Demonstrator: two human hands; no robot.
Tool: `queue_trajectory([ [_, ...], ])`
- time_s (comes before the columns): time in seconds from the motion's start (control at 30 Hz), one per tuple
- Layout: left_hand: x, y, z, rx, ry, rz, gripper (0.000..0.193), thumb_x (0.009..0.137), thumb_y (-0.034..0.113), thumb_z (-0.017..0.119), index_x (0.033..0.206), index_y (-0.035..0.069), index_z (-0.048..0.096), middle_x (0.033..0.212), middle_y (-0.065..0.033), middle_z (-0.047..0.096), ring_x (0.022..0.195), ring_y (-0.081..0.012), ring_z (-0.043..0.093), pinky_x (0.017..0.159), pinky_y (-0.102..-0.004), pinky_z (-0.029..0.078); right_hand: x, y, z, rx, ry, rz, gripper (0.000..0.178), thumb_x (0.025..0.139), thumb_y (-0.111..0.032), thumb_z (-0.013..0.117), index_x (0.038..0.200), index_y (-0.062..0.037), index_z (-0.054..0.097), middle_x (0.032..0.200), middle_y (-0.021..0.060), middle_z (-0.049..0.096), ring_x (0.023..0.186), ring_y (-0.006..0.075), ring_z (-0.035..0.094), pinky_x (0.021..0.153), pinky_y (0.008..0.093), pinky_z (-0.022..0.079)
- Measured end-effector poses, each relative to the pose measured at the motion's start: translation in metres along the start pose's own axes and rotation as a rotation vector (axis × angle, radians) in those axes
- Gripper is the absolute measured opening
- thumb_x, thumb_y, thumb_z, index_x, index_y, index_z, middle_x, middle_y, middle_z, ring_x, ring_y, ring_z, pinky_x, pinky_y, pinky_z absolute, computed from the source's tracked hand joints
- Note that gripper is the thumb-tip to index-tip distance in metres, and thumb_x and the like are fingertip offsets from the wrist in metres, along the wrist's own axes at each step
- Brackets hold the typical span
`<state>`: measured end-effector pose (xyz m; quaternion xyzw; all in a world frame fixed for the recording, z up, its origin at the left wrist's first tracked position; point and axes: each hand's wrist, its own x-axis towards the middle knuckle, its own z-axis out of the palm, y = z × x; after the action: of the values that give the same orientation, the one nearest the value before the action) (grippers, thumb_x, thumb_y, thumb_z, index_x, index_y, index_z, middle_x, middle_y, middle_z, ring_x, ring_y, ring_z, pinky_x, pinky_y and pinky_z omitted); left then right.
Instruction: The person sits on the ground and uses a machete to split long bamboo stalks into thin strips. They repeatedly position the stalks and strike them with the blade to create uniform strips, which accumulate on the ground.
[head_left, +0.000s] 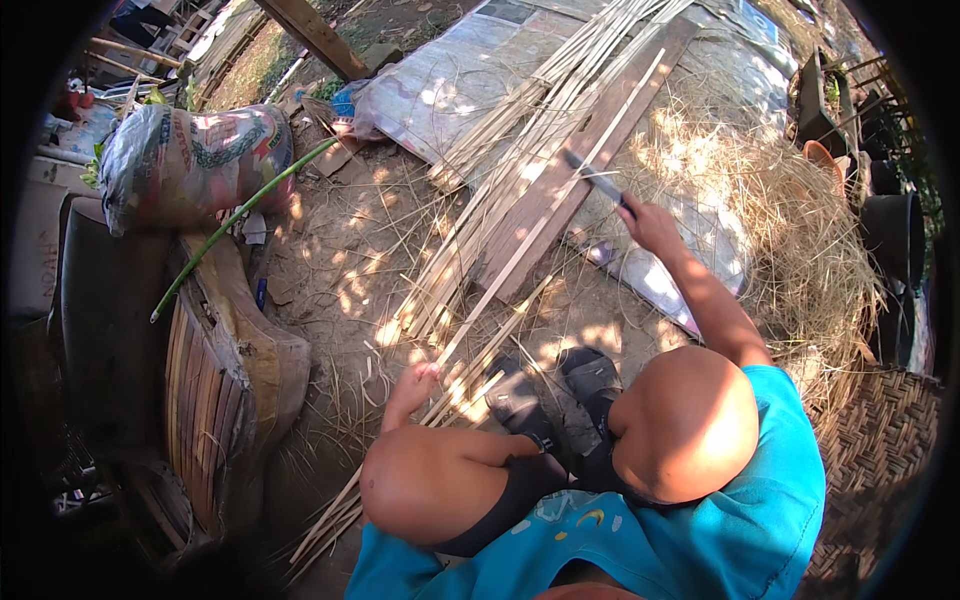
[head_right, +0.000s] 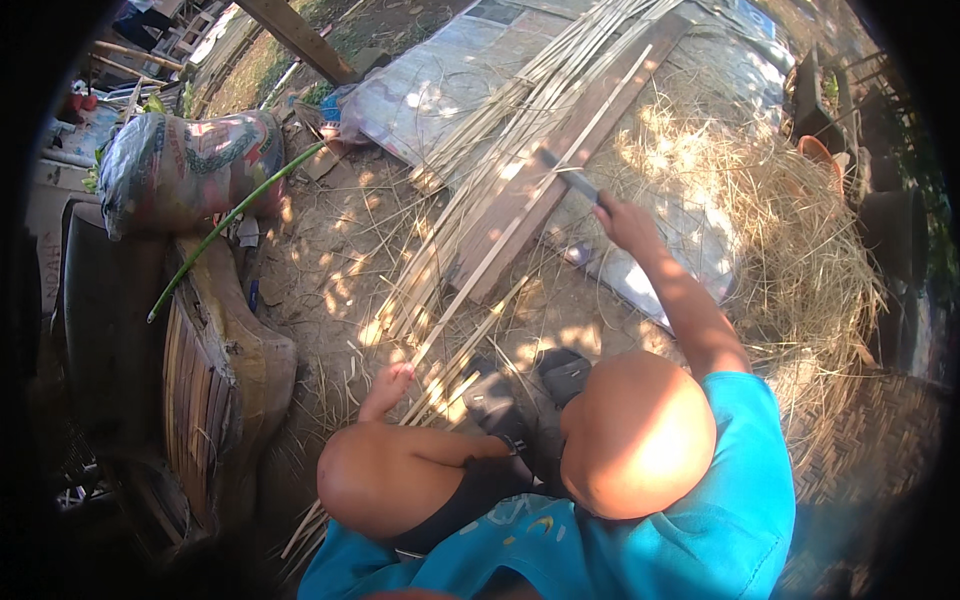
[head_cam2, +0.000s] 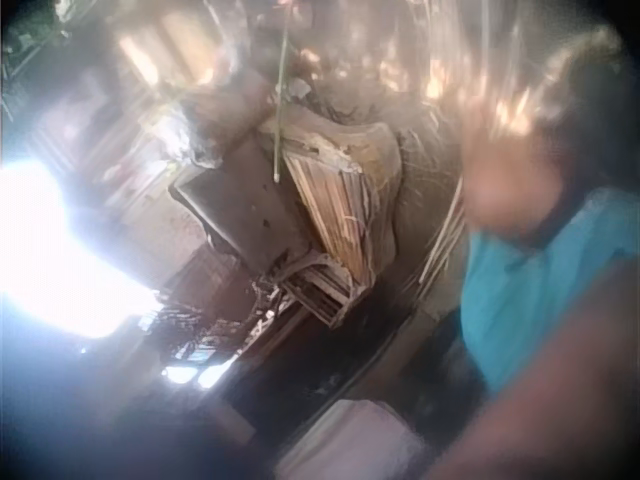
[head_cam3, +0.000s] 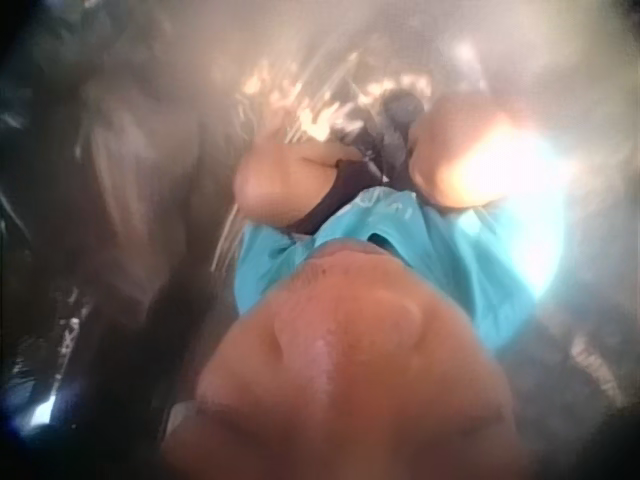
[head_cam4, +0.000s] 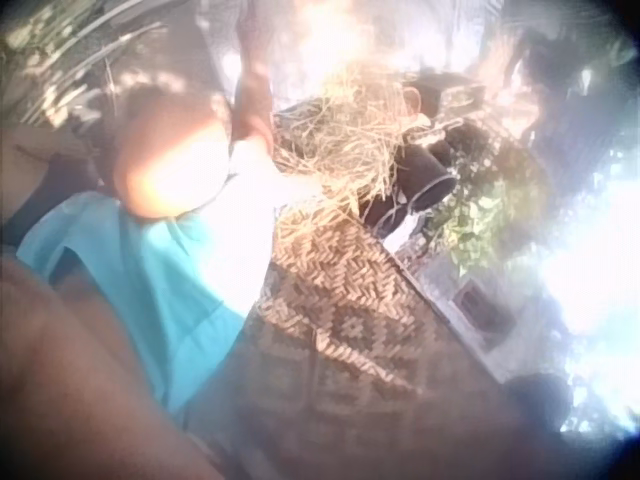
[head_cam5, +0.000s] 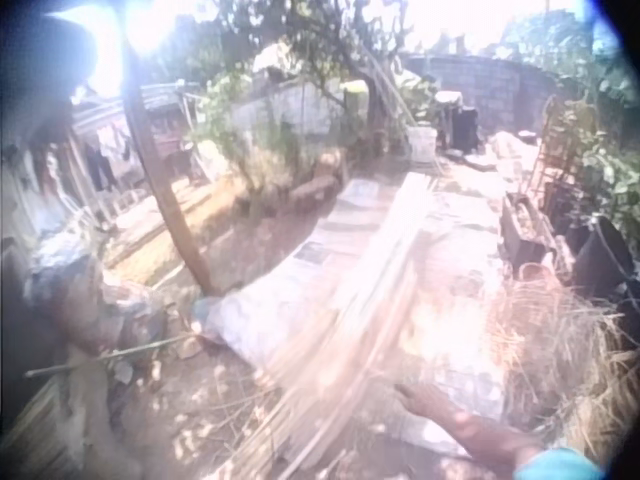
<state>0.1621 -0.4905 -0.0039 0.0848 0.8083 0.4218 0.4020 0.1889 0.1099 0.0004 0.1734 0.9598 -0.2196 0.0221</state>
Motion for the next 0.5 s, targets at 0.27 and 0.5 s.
queue_trajectory([
  [0.27, 0.036, 0.083, 0.06, 0.381, 0.373, 0.372, 0.023, 0.102, 0.026, 0.06, 0.094, 0.005, 0.067, 0.072, -0.0201, 0.062, 0.06, -0.0371, 0.058, 0.058, -0.0432, 0.048, -0.057, -0.062, 0.017, 0.105, -0.095, -0.092, 0.04, 0.104, -0.044, 0.052, 0.128, -0.0132, 0.058, 0.085, 0.0239, 0.067, 0.084, 0.0447, 0.068, 0.078, 0.0539, 0.054],
  [0.5, -0.002, 0.013, 0.035, 0.434, 0.302, 0.072, 0.021, 0.099, 0.025, 0.062, 0.097, 0.005, 0.067, 0.079, -0.023, 0.067, 0.074, -0.0444, 0.067, 0.062, -0.0491, 0.051, 0.02, 0.021, -0.014, -0.02, 0.19, 0.022, 0.036, 0.105, -0.042, 0.049, 0.116, -0.0093, 0.06, 0.075, 0.0229, 0.069, 0.072, 0.0442, 0.069, 0.061, 0.0551, 0.054],
])
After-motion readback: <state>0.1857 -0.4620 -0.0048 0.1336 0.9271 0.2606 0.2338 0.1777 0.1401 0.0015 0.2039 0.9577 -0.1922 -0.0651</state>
